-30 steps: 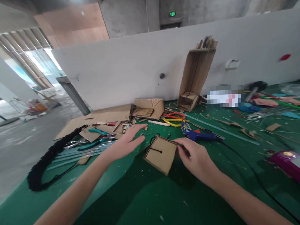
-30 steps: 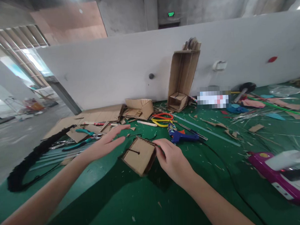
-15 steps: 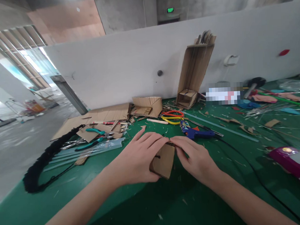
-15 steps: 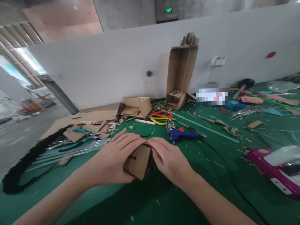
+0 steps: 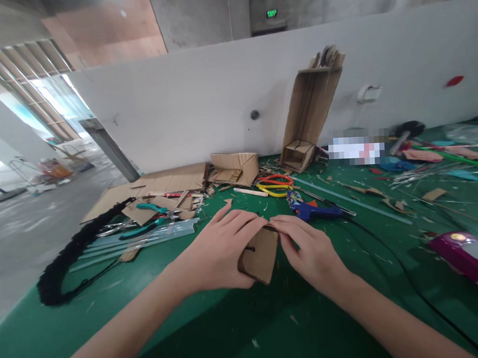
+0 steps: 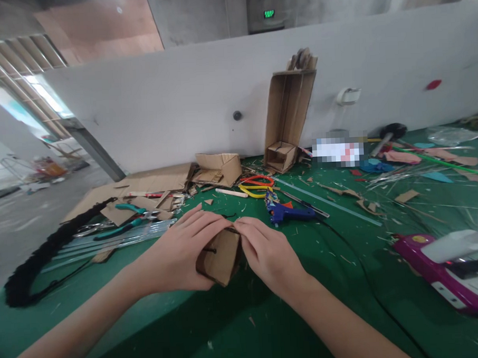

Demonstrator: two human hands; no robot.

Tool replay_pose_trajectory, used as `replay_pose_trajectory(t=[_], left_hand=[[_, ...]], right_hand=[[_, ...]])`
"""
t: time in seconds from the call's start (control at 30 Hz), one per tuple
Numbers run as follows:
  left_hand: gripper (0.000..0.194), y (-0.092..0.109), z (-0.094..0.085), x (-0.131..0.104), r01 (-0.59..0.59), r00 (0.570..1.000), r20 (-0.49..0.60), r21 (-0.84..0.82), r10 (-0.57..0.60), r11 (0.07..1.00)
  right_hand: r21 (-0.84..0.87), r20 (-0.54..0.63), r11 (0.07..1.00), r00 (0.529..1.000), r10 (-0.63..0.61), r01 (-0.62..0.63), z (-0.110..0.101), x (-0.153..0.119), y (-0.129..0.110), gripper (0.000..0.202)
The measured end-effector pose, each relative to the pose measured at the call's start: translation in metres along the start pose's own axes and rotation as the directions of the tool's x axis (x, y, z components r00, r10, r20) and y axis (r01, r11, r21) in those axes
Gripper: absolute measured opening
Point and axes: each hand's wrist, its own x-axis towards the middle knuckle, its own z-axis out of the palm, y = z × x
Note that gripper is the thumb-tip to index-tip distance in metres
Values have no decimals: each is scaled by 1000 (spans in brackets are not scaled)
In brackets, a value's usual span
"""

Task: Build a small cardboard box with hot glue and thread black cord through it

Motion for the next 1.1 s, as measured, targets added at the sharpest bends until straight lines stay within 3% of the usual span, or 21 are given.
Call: replay_pose_trajectory(t=[0.23, 0.33, 0.4, 0.47, 0.53, 0.67, 0.9, 1.0, 1.1], left_hand=[[100, -5, -3, -3, 47, 998, 30, -30, -46, 998], [115, -22, -3, -7, 99, 991, 91, -46, -94, 994], [116, -41, -2, -11, 176, 969, 185, -60, -162, 983], [102, -60, 0, -16, 280, 925, 278, -45, -258, 959], [74, -74, 1, -19, 330, 899, 303, 5, -316, 944], [32, -73, 0, -19, 271, 921, 271, 75, -281, 960], [25, -39, 8, -15, 286, 893, 326, 118, -309, 951], [20, -38, 11, -16, 270, 874, 341, 252, -346, 930], [17, -41, 0, -17, 310, 842, 336, 338, -422, 888]], right_hand=[[150, 87, 952, 963, 255, -265, 7, 2, 2, 27], [78, 65, 922, 925, 376, -380, 5, 3, 10, 21], [24, 45, 903, 902, 428, -430, 2, 4, 16, 16], [-44, 33, 897, 897, 440, -439, -2, 4, 20, 8], [-120, 42, 902, 905, 422, -415, -6, 4, 21, 3], [-246, 114, 914, 926, 359, -324, -8, 3, 14, 17], [-315, 167, 915, 934, 315, -252, -7, 1, 6, 29], [-306, 192, 920, 930, 313, -247, -8, 2, 7, 28], [-276, 236, 932, 924, 301, -233, -13, 4, 7, 30]])
